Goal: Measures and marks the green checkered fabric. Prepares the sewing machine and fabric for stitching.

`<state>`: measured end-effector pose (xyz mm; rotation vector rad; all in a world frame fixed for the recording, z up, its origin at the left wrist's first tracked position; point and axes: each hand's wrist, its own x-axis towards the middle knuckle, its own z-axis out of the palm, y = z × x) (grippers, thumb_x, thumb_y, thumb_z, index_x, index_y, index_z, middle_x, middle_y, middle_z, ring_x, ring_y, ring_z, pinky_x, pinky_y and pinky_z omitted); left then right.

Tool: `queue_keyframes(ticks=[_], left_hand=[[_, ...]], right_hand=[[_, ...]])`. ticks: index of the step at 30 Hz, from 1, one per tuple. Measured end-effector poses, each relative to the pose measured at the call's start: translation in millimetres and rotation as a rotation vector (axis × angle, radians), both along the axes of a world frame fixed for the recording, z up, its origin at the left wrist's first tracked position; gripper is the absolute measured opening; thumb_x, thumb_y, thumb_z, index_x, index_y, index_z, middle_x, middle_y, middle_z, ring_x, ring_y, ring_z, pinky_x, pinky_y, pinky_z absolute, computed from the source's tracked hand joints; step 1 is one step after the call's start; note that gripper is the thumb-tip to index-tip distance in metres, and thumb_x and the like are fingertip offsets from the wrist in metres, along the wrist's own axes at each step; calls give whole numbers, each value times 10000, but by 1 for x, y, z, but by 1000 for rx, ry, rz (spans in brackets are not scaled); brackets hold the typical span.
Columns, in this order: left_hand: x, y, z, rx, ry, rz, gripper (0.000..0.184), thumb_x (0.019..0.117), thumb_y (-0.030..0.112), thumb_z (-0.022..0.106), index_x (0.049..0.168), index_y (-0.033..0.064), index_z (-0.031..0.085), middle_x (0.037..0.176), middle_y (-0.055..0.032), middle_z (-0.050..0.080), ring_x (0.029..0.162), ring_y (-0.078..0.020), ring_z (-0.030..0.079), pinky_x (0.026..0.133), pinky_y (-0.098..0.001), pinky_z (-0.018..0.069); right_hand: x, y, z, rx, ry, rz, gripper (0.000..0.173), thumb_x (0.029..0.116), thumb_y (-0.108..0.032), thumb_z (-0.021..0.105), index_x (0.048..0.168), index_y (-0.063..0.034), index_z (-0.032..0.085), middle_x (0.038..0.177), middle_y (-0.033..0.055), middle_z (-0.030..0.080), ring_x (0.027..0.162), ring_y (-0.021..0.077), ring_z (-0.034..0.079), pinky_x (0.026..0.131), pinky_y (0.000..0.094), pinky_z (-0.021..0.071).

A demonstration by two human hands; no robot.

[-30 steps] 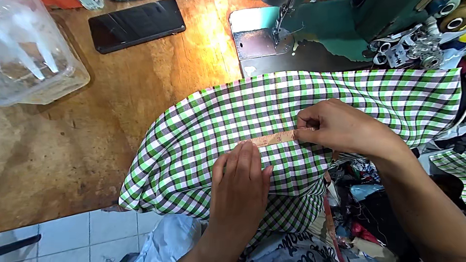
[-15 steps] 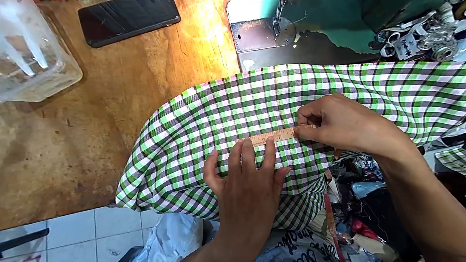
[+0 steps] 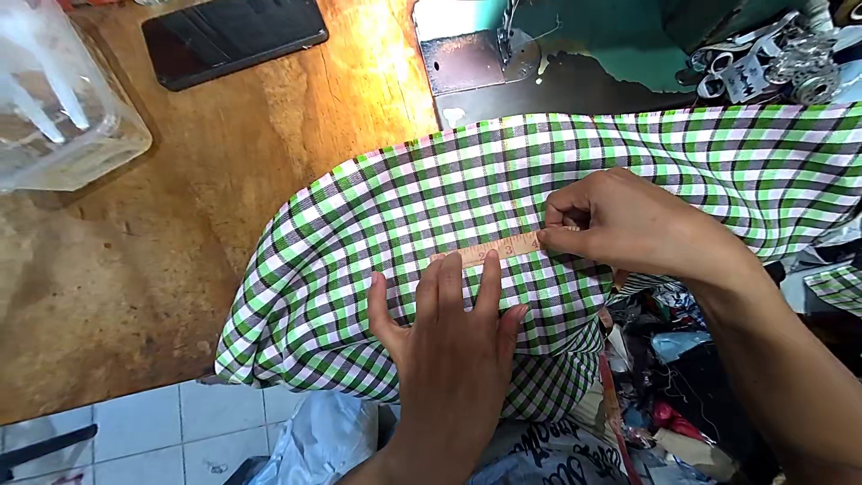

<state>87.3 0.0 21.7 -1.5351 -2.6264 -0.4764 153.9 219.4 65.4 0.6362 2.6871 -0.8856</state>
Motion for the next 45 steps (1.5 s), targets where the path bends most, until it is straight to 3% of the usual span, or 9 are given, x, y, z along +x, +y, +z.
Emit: queue_keyframes(ticks=[16, 18, 21, 27, 31, 37, 41, 43, 45], left_hand=[[8, 5, 0, -11, -1, 33, 550, 1043, 518, 421, 1346, 143, 686, 1278, -214, 659, 1212, -426, 602, 1048, -716, 270], [14, 8, 0, -21, -1, 43, 577, 1035, 514, 439, 1333, 87, 685, 1275, -240, 664, 1194, -454, 618, 1005, -693, 356], [20, 14, 0, -5, 16, 51, 600, 1011, 487, 502, 1280, -17, 688, 1191, -268, 696, 1110, -460, 659, 846, -537, 517], [25, 17, 1, -42, 72, 91, 616, 988, 499, 533, 1290, -17, 684, 1181, -264, 700, 975, -403, 686, 710, -422, 498], [24, 16, -1, -12, 84, 92, 606, 999, 479, 523, 1286, -30, 684, 1179, -263, 703, 983, -389, 696, 707, -399, 513], [23, 18, -2, 17, 73, 90, 578, 991, 462, 557, 1271, -25, 693, 1195, -278, 691, 1031, -408, 694, 716, -407, 528], [24, 16, -3, 31, 59, 92, 569, 991, 445, 570, 1282, -30, 685, 1207, -292, 682, 1035, -410, 696, 727, -412, 535], [24, 16, -5, 48, 75, 101, 577, 993, 450, 562, 1292, -28, 681, 1205, -288, 688, 1039, -396, 704, 738, -405, 539], [25, 16, -7, 64, 87, 104, 579, 993, 448, 560, 1300, -30, 677, 1212, -286, 685, 1017, -378, 704, 736, -399, 526]], right_hand=[[-1, 4, -2, 13, 8, 30, 281, 964, -276, 678, 703, -192, 619, 550, -65, 495, 483, 58, 467, 453, 271, 346], [0, 3, -2, 16, 13, 22, 288, 962, -276, 684, 698, -186, 612, 545, -62, 482, 478, 62, 451, 449, 275, 334], [0, -1, -1, 57, 13, 15, 279, 958, -274, 675, 701, -189, 601, 560, -65, 474, 493, 67, 448, 461, 285, 336], [1, -5, 3, 138, -9, 39, 281, 972, -276, 661, 714, -184, 602, 557, -59, 467, 497, 87, 451, 470, 315, 335], [6, -4, 12, 208, 75, 38, 227, 959, -342, 709, 863, -139, 681, 622, -19, 548, 544, 142, 527, 504, 379, 406], [-4, -9, 34, 342, 191, 53, 319, 1038, -346, 515, 887, -113, 671, 765, -2, 561, 661, 128, 521, 602, 379, 409], [-20, -11, 45, 146, 237, 88, 316, 1051, -242, 449, 902, -158, 716, 862, -54, 570, 709, 23, 520, 611, 235, 415], [-27, -16, 47, -20, 278, 124, 217, 1014, -168, 516, 953, -180, 724, 950, -73, 635, 773, -29, 581, 619, 142, 461], [-31, -26, 47, -37, 347, 134, 188, 955, -88, 589, 1055, -145, 737, 1073, -19, 657, 863, -6, 632, 686, 134, 534]])
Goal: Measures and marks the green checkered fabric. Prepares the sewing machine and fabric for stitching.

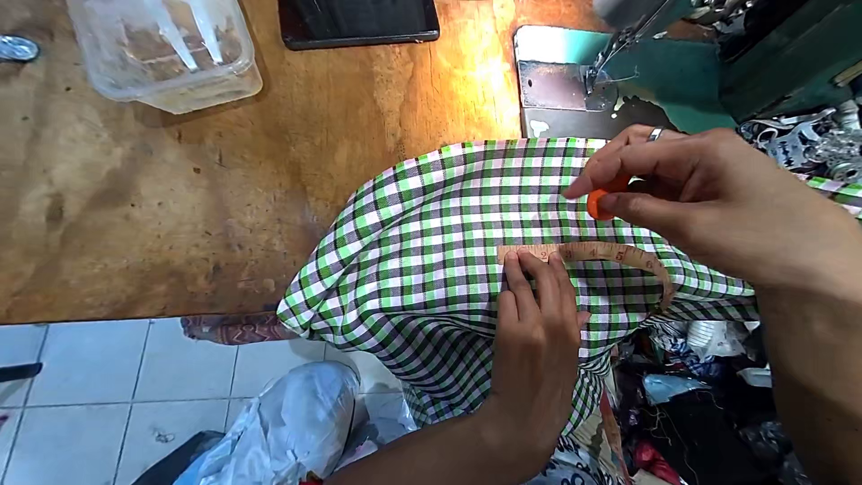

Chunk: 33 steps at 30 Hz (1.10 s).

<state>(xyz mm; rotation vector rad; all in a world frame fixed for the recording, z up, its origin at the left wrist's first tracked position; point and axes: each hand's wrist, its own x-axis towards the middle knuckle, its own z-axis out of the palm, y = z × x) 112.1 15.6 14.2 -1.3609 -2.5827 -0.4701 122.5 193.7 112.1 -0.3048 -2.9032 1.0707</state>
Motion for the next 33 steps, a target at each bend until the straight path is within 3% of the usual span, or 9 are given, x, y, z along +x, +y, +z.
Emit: queue_keyframes(ticks=[4, 6, 8, 10, 12, 16, 20, 24, 33], left_hand=[[1, -1, -2, 25, 3, 8, 564, 994, 442, 560, 1306, -11, 682, 1243, -278, 679, 1041, -368, 697, 726, -381, 513], [2, -1, -3, 26, 17, 13, 560, 995, 446, 557, 1304, -3, 685, 1261, -269, 673, 1060, -362, 692, 732, -377, 512], [3, -1, -4, 17, 43, 9, 558, 1005, 446, 538, 1299, -4, 686, 1270, -271, 665, 1069, -354, 688, 726, -374, 507], [2, -2, -3, 10, 30, 0, 560, 1013, 444, 526, 1301, -12, 679, 1286, -282, 648, 1067, -355, 678, 714, -373, 496], [2, -2, -2, -19, 17, -7, 566, 1018, 445, 518, 1306, -16, 674, 1309, -286, 635, 1119, -364, 670, 753, -384, 514], [3, -2, -2, -38, 83, -5, 542, 1003, 446, 533, 1195, -24, 721, 1197, -230, 700, 1038, -324, 682, 706, -376, 475], [3, -1, -3, -38, 119, 0, 511, 1000, 435, 541, 1148, -12, 740, 1152, -211, 713, 956, -292, 678, 663, -364, 440], [3, -3, -2, -13, 102, -12, 413, 984, 384, 584, 1018, 17, 769, 975, -161, 732, 837, -265, 668, 653, -358, 430], [3, -2, -1, 1, 74, -14, 399, 959, 392, 621, 1008, 25, 768, 905, -141, 715, 792, -261, 653, 638, -355, 425]], right_hand=[[-5, -8, 3, 110, 325, -153, 295, 972, -110, 621, 1252, -36, 675, 1270, 74, 616, 1057, 45, 647, 878, 194, 566], [-7, -2, 7, 52, 520, -246, 249, 976, -186, 656, 1190, -60, 663, 1144, -34, 699, 1049, 26, 672, 940, 220, 562], [-11, -3, 10, -85, 614, -266, 195, 966, -201, 702, 1107, -73, 657, 1020, -47, 745, 961, 87, 739, 908, 265, 628], [-13, -11, 9, -89, 506, -154, 161, 1004, -197, 641, 1127, -96, 616, 969, -85, 714, 829, 42, 716, 748, 219, 633], [-15, -28, 7, 0, 290, -22, 177, 987, -155, 631, 1131, -59, 595, 907, -23, 691, 721, 53, 688, 612, 225, 611], [-24, -55, -8, 65, -73, 23, 119, 968, -81, 672, 1082, -56, 649, 713, 31, 634, 552, 90, 575, 507, 244, 468], [-47, -51, -26, 90, -250, 20, 46, 954, -126, 680, 993, -122, 656, 684, -28, 599, 559, 74, 554, 515, 279, 463], [-52, -59, -30, 121, -332, 10, 37, 942, -114, 684, 939, -132, 652, 648, -42, 566, 557, 78, 535, 514, 285, 423], [-53, -61, -34, 134, -348, -25, 97, 921, -133, 683, 857, -162, 616, 624, -54, 540, 543, 76, 523, 488, 283, 396]])
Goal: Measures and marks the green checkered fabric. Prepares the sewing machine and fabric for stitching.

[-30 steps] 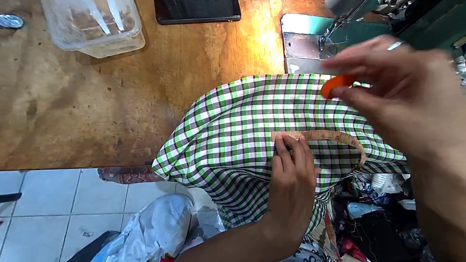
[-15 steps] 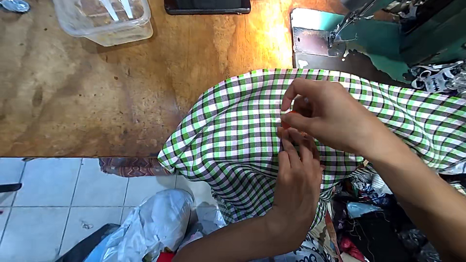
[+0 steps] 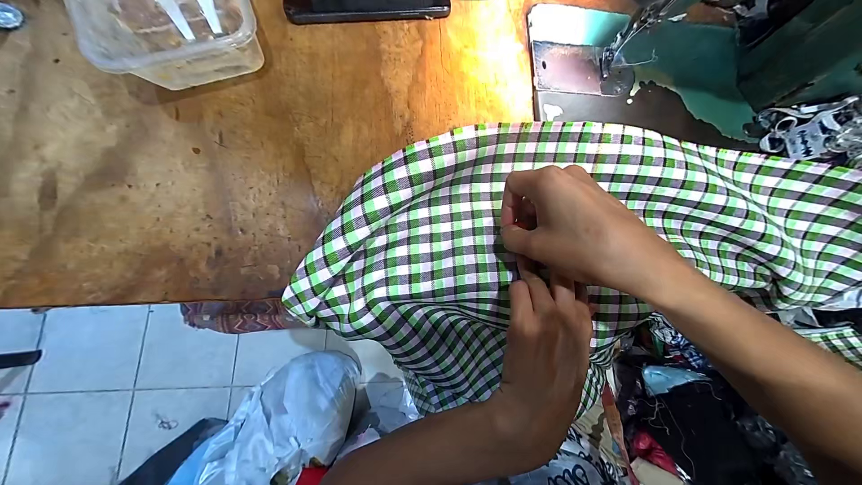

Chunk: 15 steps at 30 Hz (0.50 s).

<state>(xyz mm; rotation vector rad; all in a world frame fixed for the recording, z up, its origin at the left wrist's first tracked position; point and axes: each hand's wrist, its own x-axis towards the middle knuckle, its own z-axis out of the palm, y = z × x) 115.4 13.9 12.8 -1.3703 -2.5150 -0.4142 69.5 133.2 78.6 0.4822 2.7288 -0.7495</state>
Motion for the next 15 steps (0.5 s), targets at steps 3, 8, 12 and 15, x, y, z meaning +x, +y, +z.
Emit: queue_keyframes(ticks=[3, 8, 12, 15], left_hand=[[0, 0, -2, 37, 8, 3, 312, 952, 305, 630, 908, 28, 767, 790, -121, 695, 725, -239, 635, 625, -352, 401], [-1, -1, -3, 45, -34, 17, 465, 989, 389, 588, 1121, -30, 740, 1177, -273, 693, 1030, -357, 696, 712, -392, 512], [-2, -1, -3, 2, -37, 8, 564, 1001, 438, 558, 1310, -20, 669, 1284, -292, 648, 1027, -362, 691, 697, -380, 499], [-4, -2, -1, 12, -64, -1, 572, 995, 421, 580, 1346, -26, 646, 1258, -293, 662, 1013, -368, 694, 694, -384, 505]], right_hand=[[2, -5, -3, 80, 76, 23, 57, 927, -124, 659, 887, -140, 622, 653, -34, 547, 589, 112, 544, 523, 315, 407], [4, 7, -12, 131, 576, -77, 141, 1022, -134, 547, 1060, -24, 626, 734, 32, 620, 596, 119, 583, 564, 305, 482], [26, 31, -5, -250, 768, -175, 209, 1052, -109, 532, 1209, 4, 610, 878, -21, 637, 697, 7, 614, 623, 171, 539], [48, 42, -5, -583, 712, -358, 180, 1073, -102, 477, 1147, -73, 638, 908, -57, 659, 693, 3, 630, 595, 151, 545]])
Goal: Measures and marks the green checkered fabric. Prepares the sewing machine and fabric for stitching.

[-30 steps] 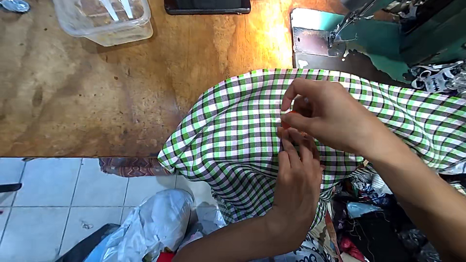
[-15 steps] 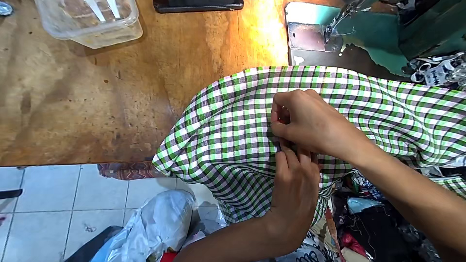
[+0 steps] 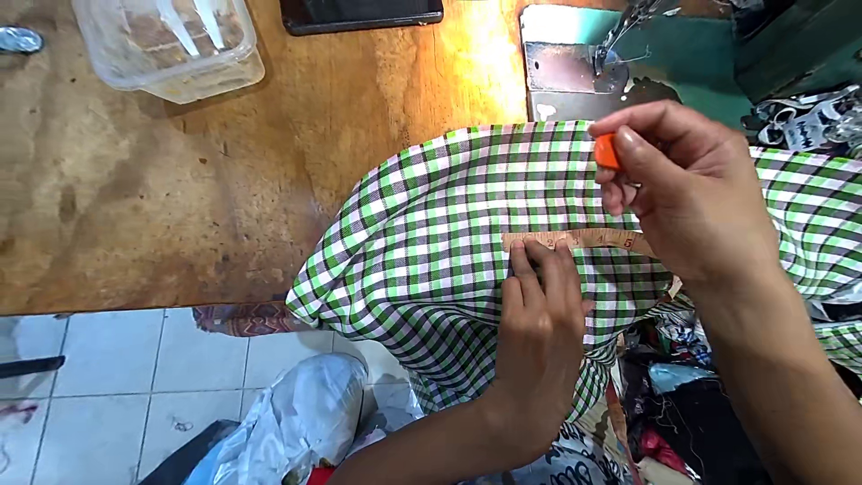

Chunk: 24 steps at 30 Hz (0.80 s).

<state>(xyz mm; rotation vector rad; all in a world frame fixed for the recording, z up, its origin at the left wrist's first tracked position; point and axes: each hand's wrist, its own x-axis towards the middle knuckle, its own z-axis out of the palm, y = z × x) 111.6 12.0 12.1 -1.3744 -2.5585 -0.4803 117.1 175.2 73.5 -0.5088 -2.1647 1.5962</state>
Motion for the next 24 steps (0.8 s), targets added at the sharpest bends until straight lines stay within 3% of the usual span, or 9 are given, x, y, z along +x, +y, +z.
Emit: queue_keyframes(ticks=[2, 4, 7, 9, 12, 15, 19, 21, 24], left_hand=[[-2, -2, 1, 15, -19, -9, 553, 987, 414, 599, 1329, -17, 661, 1247, -283, 669, 1038, -376, 690, 699, -384, 517], [-5, -5, 2, 11, -31, -32, 550, 995, 421, 583, 1332, -6, 664, 1259, -263, 674, 1083, -381, 685, 724, -396, 535], [-10, -12, 3, 9, -80, -83, 536, 1020, 430, 523, 1352, 33, 663, 1320, -226, 664, 1217, -383, 644, 848, -445, 549], [-13, -17, 5, -6, -113, -116, 536, 1027, 437, 502, 1369, 55, 656, 1350, -223, 646, 1255, -381, 620, 913, -485, 525], [-16, -21, 4, -46, -153, -126, 506, 1033, 441, 488, 1367, 104, 666, 1397, -194, 625, 1331, -355, 575, 1070, -584, 416], [-18, -25, 3, -62, -175, -133, 514, 1043, 454, 453, 1369, 119, 667, 1428, -183, 605, 1358, -355, 552, 1095, -628, 372], [-25, -34, 1, -41, -183, -140, 513, 1055, 479, 399, 1371, 180, 671, 1472, -109, 587, 1425, -358, 479, 1106, -733, 251], [-32, -40, 0, -11, -191, -143, 502, 1054, 483, 408, 1355, 189, 681, 1456, -98, 602, 1425, -375, 474, 1079, -778, 225], [-52, -46, 3, -5, -193, -118, 506, 1064, 457, 412, 1387, 148, 650, 1482, -140, 567, 1404, -380, 494, 1093, -743, 265]], right_hand=[[12, 5, 2, -223, -60, -47, 233, 1111, -161, 385, 1058, -123, 609, 863, -59, 633, 637, 7, 619, 547, 151, 548], [23, 11, 1, -286, -98, -53, 329, 1130, -264, 332, 934, -173, 580, 807, -74, 615, 611, 5, 600, 525, 154, 535], [40, 14, -8, 34, -140, 7, 288, 1072, -234, 465, 810, -201, 580, 678, -127, 521, 563, -36, 463, 513, 129, 380], [52, 11, -13, 336, -232, 80, 173, 974, -278, 641, 846, -163, 634, 700, -99, 543, 569, -26, 466, 491, 139, 352], [65, 1, -18, 614, -416, 151, 330, 862, -501, 710, 990, -197, 719, 881, -63, 589, 739, 47, 558, 605, 241, 459], [69, -9, -22, 697, -449, 151, 257, 846, -380, 747, 990, -169, 718, 925, -2, 580, 781, 135, 573, 650, 338, 473], [70, -17, -22, 717, -498, 65, 251, 861, -318, 757, 1037, -149, 695, 1002, 65, 565, 763, 192, 587, 608, 371, 474], [71, -18, -24, 722, -497, 58, 263, 879, -318, 749, 1063, -139, 691, 969, 69, 578, 746, 200, 601, 596, 379, 481], [70, -18, -24, 677, -500, 86, 174, 901, -266, 731, 1024, -149, 690, 765, -24, 590, 657, 123, 591, 568, 326, 481]])
